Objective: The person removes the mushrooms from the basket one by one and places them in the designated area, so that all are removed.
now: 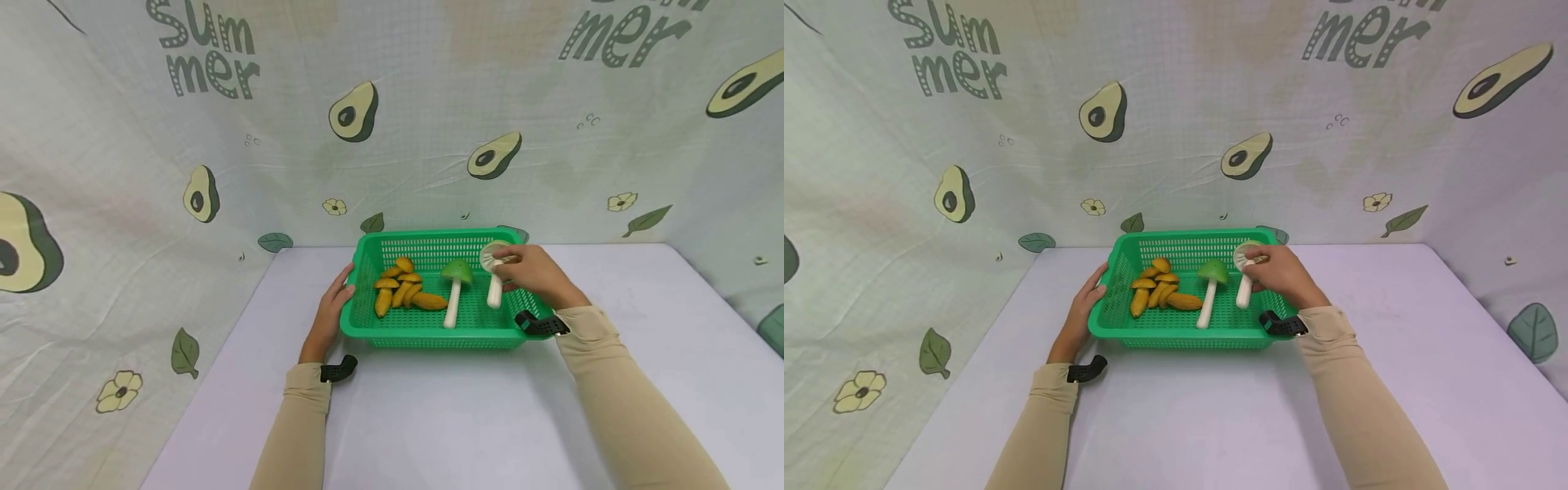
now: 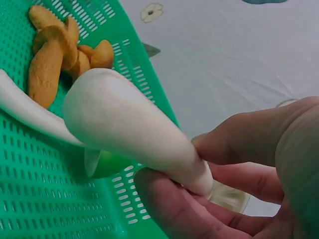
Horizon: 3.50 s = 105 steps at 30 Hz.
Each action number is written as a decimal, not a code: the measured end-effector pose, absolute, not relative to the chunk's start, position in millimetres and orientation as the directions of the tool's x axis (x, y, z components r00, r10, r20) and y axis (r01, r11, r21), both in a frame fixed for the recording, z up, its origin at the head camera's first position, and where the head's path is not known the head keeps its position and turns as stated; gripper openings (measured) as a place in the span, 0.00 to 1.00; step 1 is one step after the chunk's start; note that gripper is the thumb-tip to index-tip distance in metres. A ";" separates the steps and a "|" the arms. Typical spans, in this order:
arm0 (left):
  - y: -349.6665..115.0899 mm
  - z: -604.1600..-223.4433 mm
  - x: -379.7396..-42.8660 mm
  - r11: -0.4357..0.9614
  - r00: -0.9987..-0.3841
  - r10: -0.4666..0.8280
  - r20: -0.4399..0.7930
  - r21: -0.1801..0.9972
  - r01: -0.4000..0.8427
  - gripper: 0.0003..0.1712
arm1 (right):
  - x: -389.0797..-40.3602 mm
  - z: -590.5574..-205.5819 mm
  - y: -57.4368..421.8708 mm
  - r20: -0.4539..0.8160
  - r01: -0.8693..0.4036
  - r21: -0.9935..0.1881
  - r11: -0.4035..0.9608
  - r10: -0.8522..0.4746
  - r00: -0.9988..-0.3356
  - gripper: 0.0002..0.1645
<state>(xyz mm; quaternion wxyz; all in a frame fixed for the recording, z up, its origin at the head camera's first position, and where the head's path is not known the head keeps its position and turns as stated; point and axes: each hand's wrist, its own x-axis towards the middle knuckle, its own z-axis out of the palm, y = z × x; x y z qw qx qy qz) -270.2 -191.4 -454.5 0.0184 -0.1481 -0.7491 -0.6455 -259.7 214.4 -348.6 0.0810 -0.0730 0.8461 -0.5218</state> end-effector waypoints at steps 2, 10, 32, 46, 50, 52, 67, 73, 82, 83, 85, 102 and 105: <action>-190.6 -455.6 -270.1 0.120 -0.955 0.203 0.218 0.962 0.245 0.30 | -257.5 -349.2 216.9 -0.048 -0.046 -0.904 0.425 -0.206 -0.977 0.30; -190.9 -455.4 -266.2 0.098 -0.945 0.271 0.183 0.971 0.217 0.34 | -252.4 -352.2 228.9 -0.007 -0.054 -0.954 0.293 -0.201 -0.980 0.31; -186.6 -455.9 -267.2 0.068 -0.944 0.276 0.178 0.977 0.204 0.35 | -233.7 -331.7 269.4 0.062 -0.064 -0.985 0.158 -0.016 -0.998 0.38; -190.7 -453.8 -267.3 0.073 -0.941 0.277 0.196 0.972 0.224 0.35 | -231.5 -339.6 304.0 0.064 -0.062 -0.996 0.067 0.027 -0.998 0.41; -192.6 -452.1 -267.3 0.072 -0.941 0.276 0.197 0.972 0.225 0.35 | -232.3 -347.3 312.6 0.055 -0.053 -0.996 0.068 0.029 -0.998 0.41; -192.8 -451.5 -267.4 0.073 -0.941 0.274 0.196 0.972 0.224 0.35 | -232.9 -351.8 316.9 0.052 -0.050 -0.997 0.058 0.030 -0.998 0.41; -189.3 -455.2 -264.6 0.062 -0.942 0.275 0.194 0.974 0.219 0.35 | -241.1 -385.3 343.7 -0.023 0.028 -0.985 0.172 0.032 -0.999 0.39; -187.2 -457.0 -265.5 0.019 -0.941 0.273 0.200 0.977 0.214 0.35 | -250.7 -399.4 350.7 -0.035 0.041 -0.981 0.192 0.035 -0.999 0.39; -184.3 -460.6 -261.3 -0.015 -0.934 0.279 0.223 0.974 0.228 0.33 | -262.6 -419.3 356.1 -0.060 0.068 -0.968 0.241 0.041 -0.997 0.39; -184.0 -460.6 -261.0 -0.018 -0.934 0.279 0.224 0.973 0.229 0.33 | -263.9 -421.4 356.6 -0.064 0.073 -0.965 0.251 0.045 -0.997 0.39; -183.5 -460.5 -260.7 -0.019 -0.937 0.271 0.222 0.974 0.225 0.33 | -265.8 -425.1 357.6 -0.071 0.082 -0.958 0.273 0.052 -0.996 0.39; -185.3 -458.2 -263.8 -0.055 -0.938 0.280 0.204 0.979 0.197 0.34 | -283.9 -435.4 358.4 -0.099 0.114 -0.949 0.293 0.064 -0.993 0.37; -183.7 -460.4 -262.8 -0.053 -0.942 0.274 0.195 0.981 0.188 0.34 | -284.4 -439.5 359.8 -0.111 0.128 -0.941 0.314 0.071 -0.991 0.38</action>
